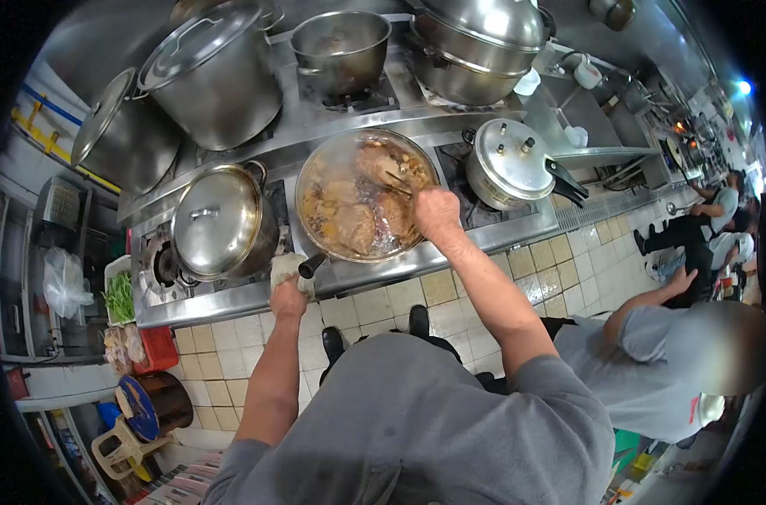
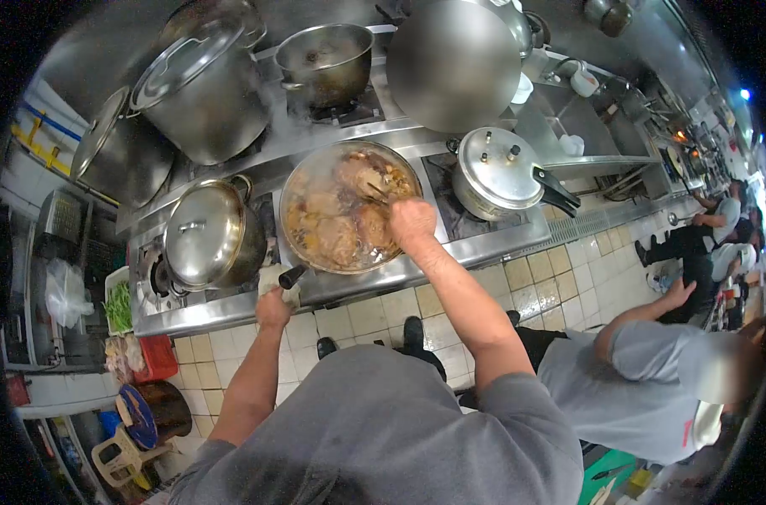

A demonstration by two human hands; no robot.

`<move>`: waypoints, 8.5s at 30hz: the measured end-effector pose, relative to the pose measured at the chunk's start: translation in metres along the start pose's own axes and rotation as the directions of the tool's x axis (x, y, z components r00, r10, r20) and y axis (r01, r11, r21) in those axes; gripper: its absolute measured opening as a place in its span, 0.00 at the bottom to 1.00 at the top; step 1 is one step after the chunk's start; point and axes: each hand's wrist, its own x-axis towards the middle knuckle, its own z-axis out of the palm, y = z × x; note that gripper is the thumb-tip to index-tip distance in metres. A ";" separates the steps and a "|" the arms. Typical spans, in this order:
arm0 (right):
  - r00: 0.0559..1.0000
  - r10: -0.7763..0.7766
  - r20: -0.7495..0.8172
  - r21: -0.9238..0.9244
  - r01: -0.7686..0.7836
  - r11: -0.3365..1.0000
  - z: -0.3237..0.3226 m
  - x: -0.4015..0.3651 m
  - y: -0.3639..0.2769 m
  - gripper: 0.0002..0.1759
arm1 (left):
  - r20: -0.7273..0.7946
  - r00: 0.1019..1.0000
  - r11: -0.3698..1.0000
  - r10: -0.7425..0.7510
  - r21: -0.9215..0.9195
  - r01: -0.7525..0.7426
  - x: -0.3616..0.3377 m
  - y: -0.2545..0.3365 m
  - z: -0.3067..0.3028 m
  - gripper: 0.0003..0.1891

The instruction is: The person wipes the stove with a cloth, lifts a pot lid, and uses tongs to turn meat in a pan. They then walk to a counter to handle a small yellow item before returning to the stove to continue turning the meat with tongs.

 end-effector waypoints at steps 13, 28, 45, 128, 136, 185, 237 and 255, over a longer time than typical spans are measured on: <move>0.958 -0.266 -0.107 -0.172 0.246 0.954 0.005 0.022 -0.003 0.07 | 0.017 0.999 0.999 -0.044 0.003 0.044 -0.001 -0.003 -0.003 0.29; 0.978 -0.011 0.208 -0.039 0.019 0.999 -0.048 0.002 -0.002 0.12 | -0.141 0.984 0.992 0.109 -0.052 -0.117 0.001 -0.002 0.006 0.25; 0.909 0.032 0.415 0.162 -0.109 0.981 -0.032 0.033 -0.062 0.17 | -0.041 0.999 0.999 0.027 -0.021 -0.028 0.005 -0.007 0.004 0.31; 0.763 0.312 0.566 0.122 -0.452 0.884 -0.060 -0.053 0.039 0.24 | 0.040 0.997 0.998 -0.070 0.005 0.070 -0.001 0.006 -0.013 0.31; 0.817 0.359 0.451 0.131 -0.459 0.879 -0.033 -0.058 0.029 0.19 | 0.013 0.999 0.999 -0.036 -0.020 0.036 -0.004 0.006 -0.014 0.31; 0.849 0.463 0.256 0.330 -0.527 0.783 -0.020 -0.064 0.041 0.15 | 0.031 0.998 0.997 -0.059 -0.040 0.061 -0.005 0.004 -0.018 0.31; 0.771 0.281 0.572 0.160 -0.441 0.883 -0.075 -0.060 0.019 0.16 | -0.121 0.989 0.995 0.085 -0.045 -0.091 -0.004 0.001 -0.001 0.24; 0.954 0.254 0.159 0.187 -0.282 0.941 -0.067 -0.077 0.044 0.10 | -0.127 0.991 0.995 0.042 -0.084 -0.053 -0.007 -0.002 -0.007 0.27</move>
